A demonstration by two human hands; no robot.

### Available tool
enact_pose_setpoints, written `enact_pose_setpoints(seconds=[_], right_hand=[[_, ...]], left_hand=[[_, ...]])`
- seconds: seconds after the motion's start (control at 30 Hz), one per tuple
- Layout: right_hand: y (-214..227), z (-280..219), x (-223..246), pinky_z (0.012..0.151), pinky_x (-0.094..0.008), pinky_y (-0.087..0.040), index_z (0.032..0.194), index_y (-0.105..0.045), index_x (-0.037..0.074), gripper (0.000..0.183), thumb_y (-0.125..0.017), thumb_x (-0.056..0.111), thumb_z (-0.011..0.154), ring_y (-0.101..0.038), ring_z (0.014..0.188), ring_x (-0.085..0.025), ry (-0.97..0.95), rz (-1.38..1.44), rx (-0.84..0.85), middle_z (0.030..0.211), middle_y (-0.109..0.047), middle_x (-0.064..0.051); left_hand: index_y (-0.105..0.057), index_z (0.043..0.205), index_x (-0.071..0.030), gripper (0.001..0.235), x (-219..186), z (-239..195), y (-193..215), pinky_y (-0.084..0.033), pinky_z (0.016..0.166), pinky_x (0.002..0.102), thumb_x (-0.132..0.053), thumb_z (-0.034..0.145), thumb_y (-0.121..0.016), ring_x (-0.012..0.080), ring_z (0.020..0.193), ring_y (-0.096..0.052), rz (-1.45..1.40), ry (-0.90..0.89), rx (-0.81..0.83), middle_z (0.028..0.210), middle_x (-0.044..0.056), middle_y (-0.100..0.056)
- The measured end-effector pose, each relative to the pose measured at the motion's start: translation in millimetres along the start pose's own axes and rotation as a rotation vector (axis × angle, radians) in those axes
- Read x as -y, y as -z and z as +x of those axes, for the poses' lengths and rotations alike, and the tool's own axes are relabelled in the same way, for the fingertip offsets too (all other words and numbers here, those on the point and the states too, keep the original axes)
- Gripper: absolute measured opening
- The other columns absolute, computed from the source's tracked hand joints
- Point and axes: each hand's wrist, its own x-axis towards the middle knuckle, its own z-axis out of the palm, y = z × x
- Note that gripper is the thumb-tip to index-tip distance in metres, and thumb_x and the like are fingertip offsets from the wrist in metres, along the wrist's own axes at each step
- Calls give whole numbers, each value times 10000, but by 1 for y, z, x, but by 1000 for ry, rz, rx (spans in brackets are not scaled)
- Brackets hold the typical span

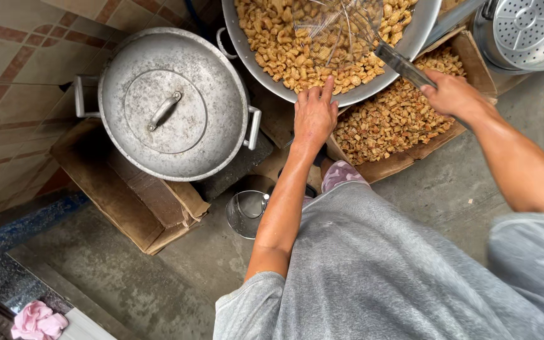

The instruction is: The person uses a large metal strainer to scoop fried food from a large wok and transfers it into a cardboard box. The person repeatedly scoops and pours the food, occasionally using their hand to guide the items into the box.

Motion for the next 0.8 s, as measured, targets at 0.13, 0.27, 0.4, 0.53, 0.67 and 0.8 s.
enact_pose_setpoints(seconds=[0.13, 0.27, 0.4, 0.53, 0.67, 0.8], right_hand=[[-21, 51, 17, 568, -424, -466, 1609, -384, 120, 549, -481, 312, 1104, -516, 550, -162, 144, -37, -150, 776, -589, -101], [-13, 54, 41, 445, -420, -442, 1628, -315, 117, 539, -415, 275, 1123, -446, 456, -194, -35, 46, -109, 656, -563, -122], [-24, 10, 25, 433, -463, -444, 1625, -334, 27, 494, -392, 193, 1163, -477, 482, -234, 28, 152, -246, 709, -574, -150], [-47, -13, -9, 430, -350, -497, 1590, -272, -54, 590, -483, 65, 1052, -564, 571, -240, 219, 60, -565, 883, -592, -253], [-83, -13, -15, 401, -283, -512, 1594, -194, -92, 742, -553, -36, 947, -588, 608, -244, 76, 129, -632, 985, -585, -308], [-123, 1, 18, 407, -328, -469, 1635, -93, 75, 693, -410, -37, 1030, -568, 554, -256, -255, 492, -236, 900, -621, -214]], left_hand=[[-436, 1544, -154, 643, 1, 4, -1, -433, 1030, 517, -277, 955, -663, 400, 1218, -513, 11, 3, 10, 1250, 138, -607], [-445, 1535, -166, 619, -1, 4, 1, -435, 1057, 508, -278, 964, -658, 379, 1231, -520, 3, 24, 44, 1235, 143, -609], [-453, 1530, -145, 636, -9, -2, 4, -436, 1068, 511, -277, 944, -662, 381, 1233, -521, -5, -12, 20, 1251, 158, -609], [-462, 1537, -144, 605, -16, 4, 1, -440, 1060, 513, -271, 974, -644, 384, 1230, -525, 2, -55, 51, 1252, 154, -613], [-467, 1522, -141, 603, -18, 6, -2, -444, 1040, 518, -284, 967, -653, 391, 1225, -527, 10, -118, 45, 1263, 154, -612], [-482, 1514, -133, 609, -8, -15, 2, -453, 1024, 513, -279, 952, -666, 387, 1200, -532, 8, -128, 67, 1265, 152, -615]])
